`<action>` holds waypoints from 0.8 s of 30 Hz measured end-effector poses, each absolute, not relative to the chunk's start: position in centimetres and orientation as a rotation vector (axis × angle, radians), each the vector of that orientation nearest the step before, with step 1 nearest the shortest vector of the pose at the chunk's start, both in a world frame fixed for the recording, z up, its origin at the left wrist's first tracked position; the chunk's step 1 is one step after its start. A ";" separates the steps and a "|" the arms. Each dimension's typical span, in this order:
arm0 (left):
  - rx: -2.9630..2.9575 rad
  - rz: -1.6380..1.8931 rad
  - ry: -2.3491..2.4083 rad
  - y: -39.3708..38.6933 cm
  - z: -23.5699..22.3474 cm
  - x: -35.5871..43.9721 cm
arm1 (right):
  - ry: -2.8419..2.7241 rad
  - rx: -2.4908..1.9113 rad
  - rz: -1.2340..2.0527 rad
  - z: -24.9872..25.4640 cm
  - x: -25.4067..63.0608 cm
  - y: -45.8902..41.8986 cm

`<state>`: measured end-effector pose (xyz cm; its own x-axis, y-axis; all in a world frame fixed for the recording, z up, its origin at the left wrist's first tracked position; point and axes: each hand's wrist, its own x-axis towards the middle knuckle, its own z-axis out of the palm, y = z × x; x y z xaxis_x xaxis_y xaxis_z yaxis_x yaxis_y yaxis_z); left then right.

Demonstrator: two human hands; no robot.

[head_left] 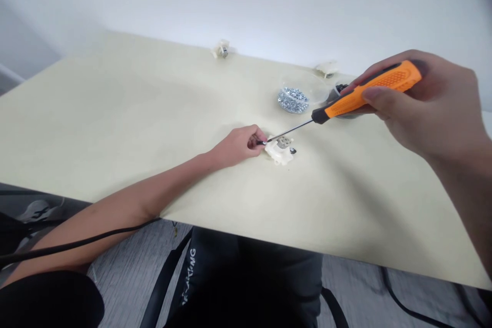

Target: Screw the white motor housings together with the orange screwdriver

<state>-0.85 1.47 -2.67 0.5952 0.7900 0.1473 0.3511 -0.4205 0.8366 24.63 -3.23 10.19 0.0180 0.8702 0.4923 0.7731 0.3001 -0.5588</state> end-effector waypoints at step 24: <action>1.979 0.705 0.887 1.6 -2.9 -0.8 | -1.761 -1.399 0.264 9.8 24.8 -2.7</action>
